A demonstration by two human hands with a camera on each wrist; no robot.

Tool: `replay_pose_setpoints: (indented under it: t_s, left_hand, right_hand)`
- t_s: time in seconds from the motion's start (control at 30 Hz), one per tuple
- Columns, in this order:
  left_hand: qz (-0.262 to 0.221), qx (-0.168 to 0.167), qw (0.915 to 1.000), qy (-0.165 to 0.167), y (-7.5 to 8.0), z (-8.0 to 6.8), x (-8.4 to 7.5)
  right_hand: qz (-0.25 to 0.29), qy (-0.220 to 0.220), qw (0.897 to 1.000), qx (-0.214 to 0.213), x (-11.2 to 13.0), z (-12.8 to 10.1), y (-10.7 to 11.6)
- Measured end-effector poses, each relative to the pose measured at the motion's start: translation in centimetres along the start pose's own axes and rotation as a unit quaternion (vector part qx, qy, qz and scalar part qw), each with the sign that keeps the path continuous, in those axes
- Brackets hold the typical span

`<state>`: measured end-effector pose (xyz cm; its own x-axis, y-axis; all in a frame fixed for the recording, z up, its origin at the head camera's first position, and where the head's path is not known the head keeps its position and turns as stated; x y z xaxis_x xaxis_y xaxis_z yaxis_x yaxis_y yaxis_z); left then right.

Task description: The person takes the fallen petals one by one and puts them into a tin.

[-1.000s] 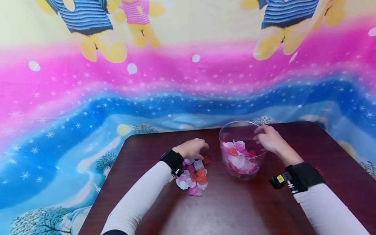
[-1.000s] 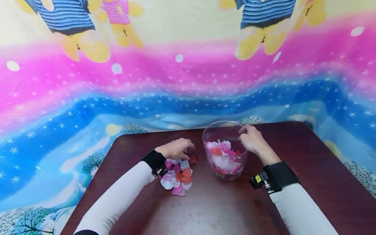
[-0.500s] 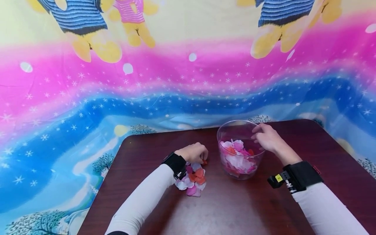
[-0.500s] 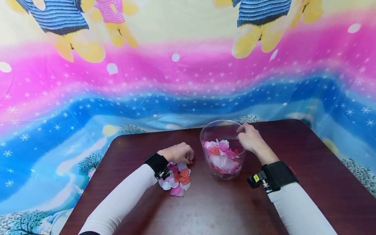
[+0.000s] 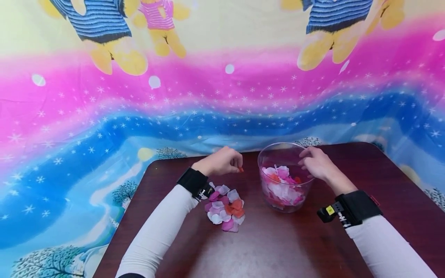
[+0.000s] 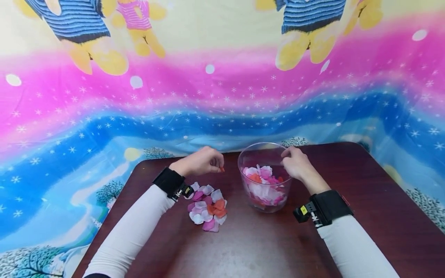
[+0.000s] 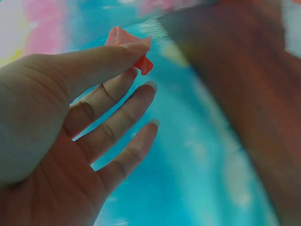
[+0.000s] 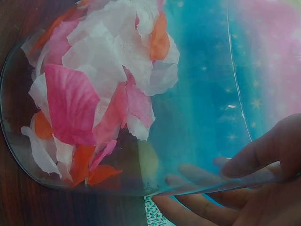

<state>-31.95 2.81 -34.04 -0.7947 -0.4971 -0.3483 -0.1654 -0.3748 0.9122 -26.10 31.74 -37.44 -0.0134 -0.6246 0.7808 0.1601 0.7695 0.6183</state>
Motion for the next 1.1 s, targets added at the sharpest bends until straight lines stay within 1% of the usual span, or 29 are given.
replay_pose_setpoints:
  t_s: [0.1, 0.17, 0.23, 0.3, 0.4, 0.47, 0.57, 0.7, 0.8, 0.9, 1.1]
  left_hand:
    - [0.005, -0.020, 0.9997, -0.014, 2.3, 0.6, -1.4]
    - [0.014, -0.030, 0.9990, -0.031, 3.3, 1.3, -2.6]
    - [0.024, -0.033, 0.9980, -0.048, 3.8, 2.0, -3.9]
    - [0.027, -0.031, 0.9970, -0.066, 3.9, 2.7, -5.3]
    - [0.026, -0.022, 0.9953, -0.090, 3.6, 3.9, -7.2]
    - [0.023, -0.018, 0.9941, -0.104, 3.2, 4.6, -8.2]
    - [0.023, -0.013, 0.9929, -0.116, 2.3, 5.6, -9.3]
    - [0.027, -0.007, 0.9924, -0.120, 1.2, 6.7, -9.9]
    - [0.030, -0.010, 0.9924, -0.119, 0.8, 7.0, -10.1]
    - [0.030, -0.015, 0.9929, -0.114, 0.8, 6.8, -10.0]
    - [0.020, -0.022, 0.9937, -0.108, 1.7, 5.9, -9.1]
  right_hand:
    - [-0.002, 0.001, 1.000, 0.001, 0.0, 0.0, 0.0]
    - [-0.003, 0.001, 1.000, 0.001, -0.1, 0.0, 0.0]
    - [-0.004, 0.001, 1.000, 0.001, -0.3, 0.0, 0.0]
    - [-0.005, 0.000, 1.000, 0.001, -0.3, 0.0, 0.0]
    - [-0.004, 0.000, 1.000, -0.001, -0.3, 0.0, 0.1]
    - [-0.002, -0.001, 1.000, -0.001, -0.2, -0.1, 0.1]
    - [0.000, -0.004, 1.000, 0.000, -0.1, -0.1, 0.1]
    - [-0.003, -0.013, 1.000, 0.003, -0.1, -0.1, -0.1]
    - [-0.005, -0.011, 1.000, 0.001, 0.1, 0.0, -0.1]
    - [-0.003, -0.007, 1.000, -0.003, 0.2, 0.0, -0.1]
    - [0.004, -0.003, 1.000, -0.007, 0.1, -0.2, 0.2]
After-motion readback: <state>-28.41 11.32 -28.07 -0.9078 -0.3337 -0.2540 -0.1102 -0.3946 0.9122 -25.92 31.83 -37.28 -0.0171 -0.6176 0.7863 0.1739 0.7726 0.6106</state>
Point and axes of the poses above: each hand's wrist, its own z-axis towards the middle knuckle, its own y-axis out of the back of the hand, x = y × z, the point moved 4 cm from there along z, towards the middle knuckle, and after that the axes turned 11 degrees about -x, right-handed, at the moved point
